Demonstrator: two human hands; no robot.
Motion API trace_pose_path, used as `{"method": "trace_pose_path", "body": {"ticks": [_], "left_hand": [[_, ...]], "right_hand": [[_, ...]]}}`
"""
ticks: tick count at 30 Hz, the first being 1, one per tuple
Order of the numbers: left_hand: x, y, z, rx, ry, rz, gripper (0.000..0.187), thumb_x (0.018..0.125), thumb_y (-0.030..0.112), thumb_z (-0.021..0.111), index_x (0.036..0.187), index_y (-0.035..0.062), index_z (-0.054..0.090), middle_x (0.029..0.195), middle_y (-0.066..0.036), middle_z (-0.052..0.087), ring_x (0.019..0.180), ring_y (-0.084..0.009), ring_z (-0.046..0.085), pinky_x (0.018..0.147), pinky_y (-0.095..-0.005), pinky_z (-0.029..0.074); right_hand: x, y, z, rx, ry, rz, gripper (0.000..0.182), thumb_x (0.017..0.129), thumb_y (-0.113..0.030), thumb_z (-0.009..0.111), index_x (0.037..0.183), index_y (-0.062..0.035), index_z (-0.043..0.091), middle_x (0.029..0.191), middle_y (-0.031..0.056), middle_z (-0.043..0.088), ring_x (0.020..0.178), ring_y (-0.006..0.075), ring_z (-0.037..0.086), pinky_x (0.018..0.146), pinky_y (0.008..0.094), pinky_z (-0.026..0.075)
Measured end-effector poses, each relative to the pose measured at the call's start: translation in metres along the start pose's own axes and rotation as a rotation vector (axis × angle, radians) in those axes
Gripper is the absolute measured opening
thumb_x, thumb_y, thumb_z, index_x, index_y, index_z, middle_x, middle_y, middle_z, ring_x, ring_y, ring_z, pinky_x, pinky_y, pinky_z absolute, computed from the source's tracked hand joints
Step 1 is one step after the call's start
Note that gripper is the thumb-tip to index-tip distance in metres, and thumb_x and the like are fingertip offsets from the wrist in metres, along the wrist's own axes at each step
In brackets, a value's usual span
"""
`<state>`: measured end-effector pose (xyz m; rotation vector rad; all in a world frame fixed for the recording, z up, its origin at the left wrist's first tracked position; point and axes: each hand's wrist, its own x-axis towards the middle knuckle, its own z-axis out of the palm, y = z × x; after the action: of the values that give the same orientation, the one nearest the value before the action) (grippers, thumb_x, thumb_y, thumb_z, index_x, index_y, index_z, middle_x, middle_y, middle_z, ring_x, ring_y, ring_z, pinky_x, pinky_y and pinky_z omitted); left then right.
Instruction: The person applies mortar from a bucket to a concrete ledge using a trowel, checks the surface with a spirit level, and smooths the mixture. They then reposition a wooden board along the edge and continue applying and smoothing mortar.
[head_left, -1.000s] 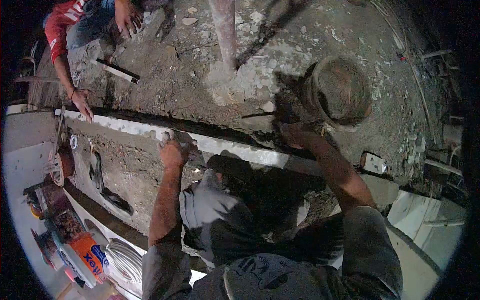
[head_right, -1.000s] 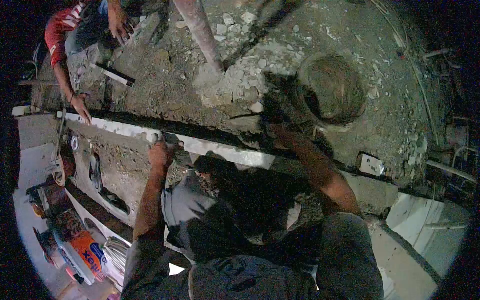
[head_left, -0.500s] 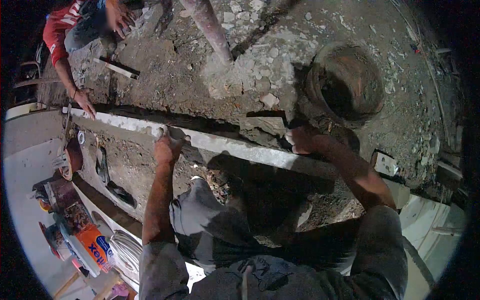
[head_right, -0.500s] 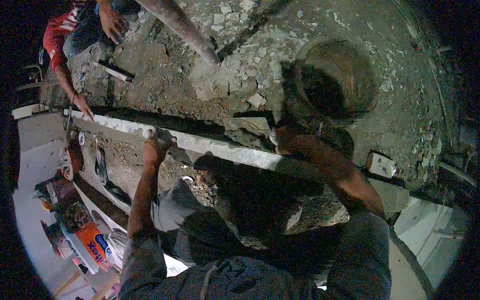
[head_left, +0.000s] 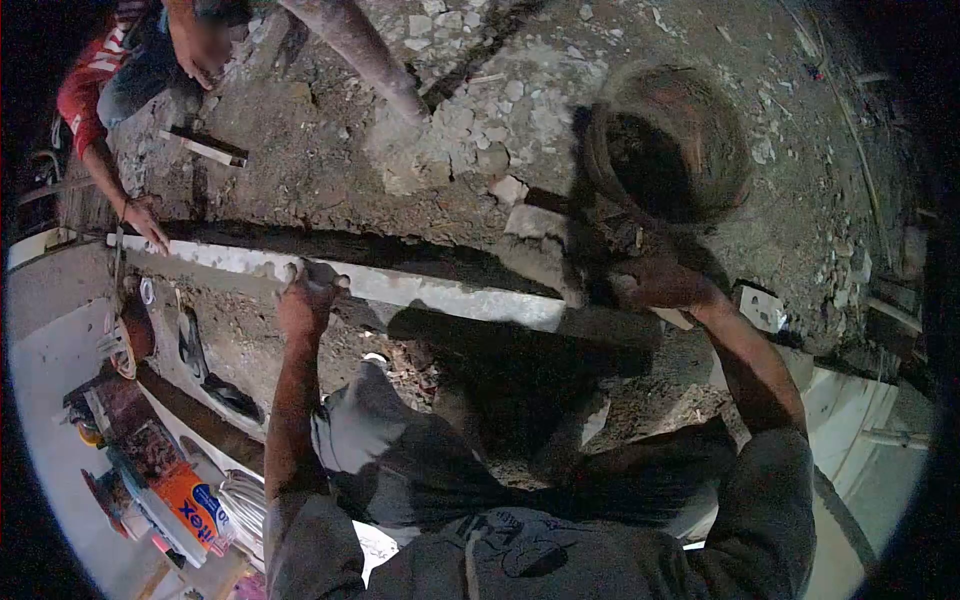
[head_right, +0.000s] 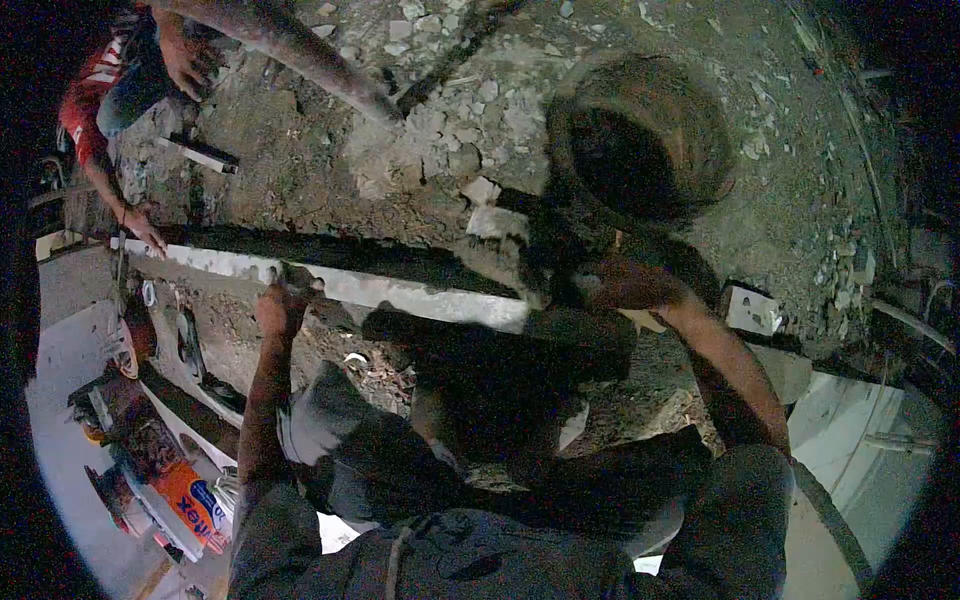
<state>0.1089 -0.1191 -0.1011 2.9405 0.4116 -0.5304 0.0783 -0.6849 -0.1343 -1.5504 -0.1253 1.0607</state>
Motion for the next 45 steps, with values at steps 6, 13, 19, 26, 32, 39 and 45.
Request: {"method": "trace_pose_path", "body": {"ticks": [6,13,19,26,32,39,45], "left_hand": [[-0.001,0.002,0.008,0.182,0.144,0.061,0.083,0.066,0.061,0.064,0.125,0.0040,0.048,0.111,-0.021,0.059,0.094,-0.0352,0.060,0.078,-0.0414,0.049],[-0.003,0.008,-0.006,-0.056,-0.061,-0.048,0.080,0.063,0.050,0.072,0.123,0.0031,0.048,0.121,-0.020,0.052,0.105,-0.0351,0.055,0.090,-0.0432,0.043],[-0.006,0.017,-0.006,0.214,0.105,-0.017,0.077,0.067,0.052,0.068,0.122,0.0014,0.050,0.121,-0.019,0.053,0.111,-0.0355,0.050,0.095,-0.0429,0.037],[0.001,0.005,-0.006,0.109,-0.074,-0.056,0.080,0.071,0.053,0.064,0.128,0.0021,0.043,0.124,-0.020,0.050,0.112,-0.0349,0.050,0.096,-0.0421,0.037],[0.007,-0.017,0.014,0.183,-0.084,-0.012,0.076,0.073,0.054,0.061,0.129,0.0059,0.044,0.129,-0.015,0.048,0.114,-0.0309,0.050,0.098,-0.0444,0.034],[0.007,-0.019,0.020,0.253,-0.087,0.005,0.080,0.073,0.065,0.051,0.131,0.0097,0.043,0.108,-0.012,0.062,0.105,-0.0273,0.056,0.106,-0.0511,0.017],[0.006,-0.011,0.009,0.241,-0.181,-0.027,0.086,0.073,0.068,0.049,0.136,0.0102,0.035,0.119,-0.012,0.056,0.118,-0.0239,0.048,0.108,-0.0495,0.014]], "right_hand": [[-0.006,0.057,-0.012,0.521,0.206,0.153,0.053,0.082,-0.021,0.062,0.127,-0.0011,0.042,0.112,0.0095,0.055,0.103,0.0134,0.052,0.078,0.0275,0.046],[-0.009,-0.084,0.076,-1.311,-0.157,0.448,0.030,0.082,-0.012,0.051,0.109,0.0000,0.050,0.090,0.0184,0.062,0.078,0.0329,0.062,0.068,0.0413,0.051],[-0.035,-0.021,0.119,-1.263,0.205,0.080,0.024,0.082,-0.022,0.052,0.094,-0.0012,0.056,0.077,0.0149,0.058,0.071,0.0319,0.061,0.061,0.0419,0.050],[-0.063,-0.118,0.155,-0.987,0.283,0.363,0.019,0.078,-0.008,0.054,0.093,0.0022,0.051,0.085,0.0199,0.057,0.073,0.0376,0.059,0.063,0.0449,0.049],[-0.114,-0.162,0.130,-1.119,0.245,0.331,0.024,0.080,-0.015,0.056,0.097,0.0022,0.051,0.083,0.0197,0.058,0.077,0.0365,0.060,0.065,0.0449,0.049],[-0.057,-0.076,0.084,-1.035,0.343,0.252,0.030,0.076,-0.029,0.061,0.092,-0.0030,0.059,0.078,0.0153,0.061,0.076,0.0322,0.061,0.066,0.0455,0.048],[0.013,-0.085,0.130,-1.347,-0.044,0.353,0.025,0.074,-0.027,0.060,0.085,-0.0049,0.064,0.080,0.0110,0.062,0.075,0.0265,0.063,0.063,0.0427,0.050]]}}
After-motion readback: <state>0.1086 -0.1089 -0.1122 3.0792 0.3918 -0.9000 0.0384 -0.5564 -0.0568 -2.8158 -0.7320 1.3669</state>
